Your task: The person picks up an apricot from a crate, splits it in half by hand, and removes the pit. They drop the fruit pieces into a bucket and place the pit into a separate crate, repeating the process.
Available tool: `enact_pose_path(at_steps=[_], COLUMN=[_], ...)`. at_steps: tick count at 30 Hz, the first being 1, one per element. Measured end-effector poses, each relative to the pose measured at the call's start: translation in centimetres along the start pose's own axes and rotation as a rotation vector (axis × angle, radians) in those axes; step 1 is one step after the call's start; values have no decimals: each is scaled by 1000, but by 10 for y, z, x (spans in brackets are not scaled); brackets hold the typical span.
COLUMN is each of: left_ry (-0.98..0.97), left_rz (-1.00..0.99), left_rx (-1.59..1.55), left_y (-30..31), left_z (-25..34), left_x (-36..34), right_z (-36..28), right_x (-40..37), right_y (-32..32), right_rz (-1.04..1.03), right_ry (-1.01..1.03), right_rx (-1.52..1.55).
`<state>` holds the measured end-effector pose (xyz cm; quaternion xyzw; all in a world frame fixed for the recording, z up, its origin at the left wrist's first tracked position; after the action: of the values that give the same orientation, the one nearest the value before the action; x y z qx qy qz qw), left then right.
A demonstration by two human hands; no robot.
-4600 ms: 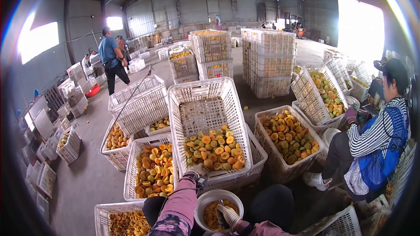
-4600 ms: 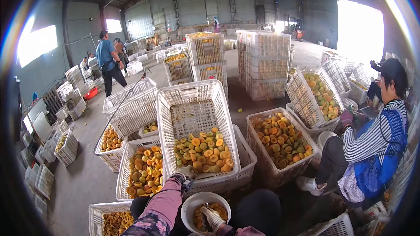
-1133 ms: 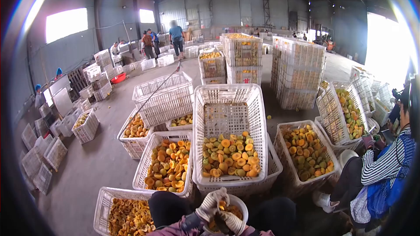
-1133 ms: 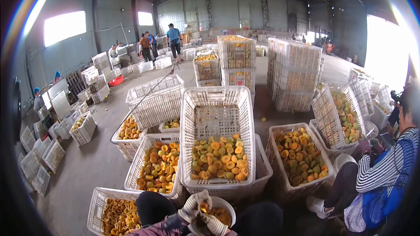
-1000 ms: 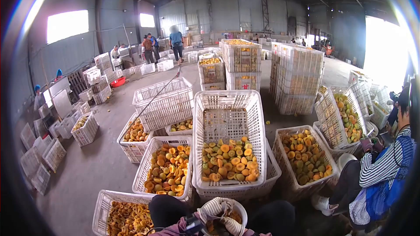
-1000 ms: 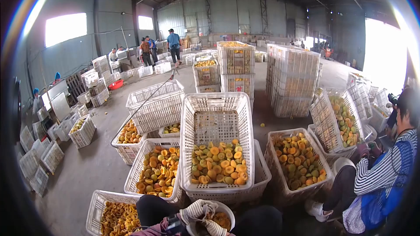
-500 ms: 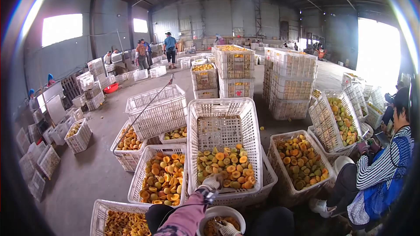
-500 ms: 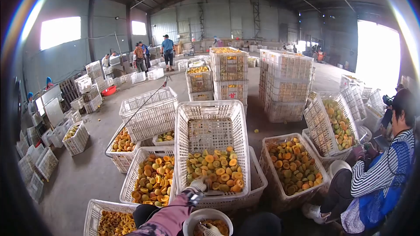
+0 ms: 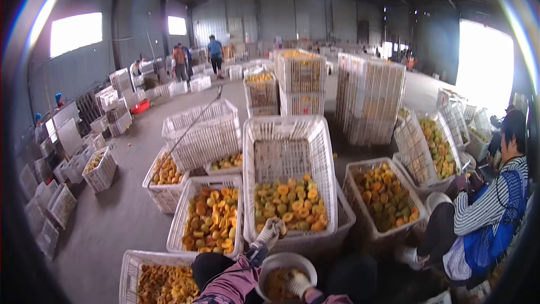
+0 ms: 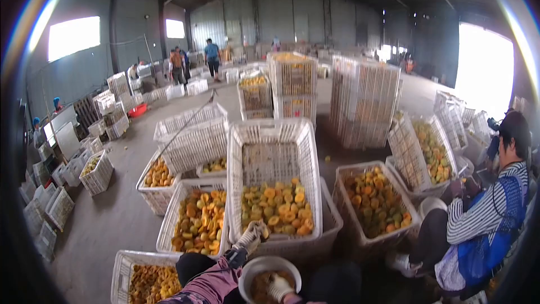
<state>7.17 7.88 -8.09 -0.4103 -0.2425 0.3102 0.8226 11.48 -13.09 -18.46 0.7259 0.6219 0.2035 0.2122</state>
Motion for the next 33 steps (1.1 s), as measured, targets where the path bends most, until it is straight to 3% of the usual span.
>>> enact_pose_path(at_steps=[1,2,3,4,5,6,7,9,11,17,18,19,21,23,25,33], left_ry=[-148,-73,7,38,61,23,-16,67,73,-56,17,23,42,32,22,-40], left_rz=[125,219,318,311,297,291,269,251,396,294,342,340,298,344,390,373], left_rx=[278,183,86,26,-37,103,247,321,244,92,-266,-267,-174,-81,92,204], left_y=[-61,-114,-141,-139,-133,-133,-134,-137,-140,-129,-129,-130,-139,-142,-144,-149], left_z=[13,19,21,13,3,0,-1,0,2,-7,-14,-13,-7,-7,-4,2], left_x=[-30,-56,-72,-80,-90,-99,-103,-109,-120,-128,-128,-128,-128,-130,-132,-134], right_z=[-38,-124,-154,-156,-156,-166,-155,-160,-161,-171,-169,-167,-169,-180,-179,-199], right_x=[-5,-14,-11,-13,-15,-17,-14,-23,-31,-31,-31,-31,-32,-34,-33,-38], right_y=[31,85,110,108,106,110,104,104,98,101,102,102,102,106,103,107], right_rz=[-78,264,161,174,218,154,93,105,147,173,172,170,186,301,301,296], right_ry=[-313,201,-173,-219,32,-116,-182,-238,-219,-251,-272,-292,-294,-137,-138,-107], right_rx=[385,-116,168,364,136,434,232,340,337,120,94,69,92,-16,-71,-162])
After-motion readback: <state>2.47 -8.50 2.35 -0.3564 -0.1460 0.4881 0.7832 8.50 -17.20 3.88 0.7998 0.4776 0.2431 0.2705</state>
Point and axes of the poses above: each hand's wrist, its own x-axis towards the middle knuckle, its own y-axis out of the back of the hand, z = x × y, the point moved 6 cm from there along x, towards the middle knuckle, and after that the axes turned 4 degrees about -y, right-handed, at the moved point
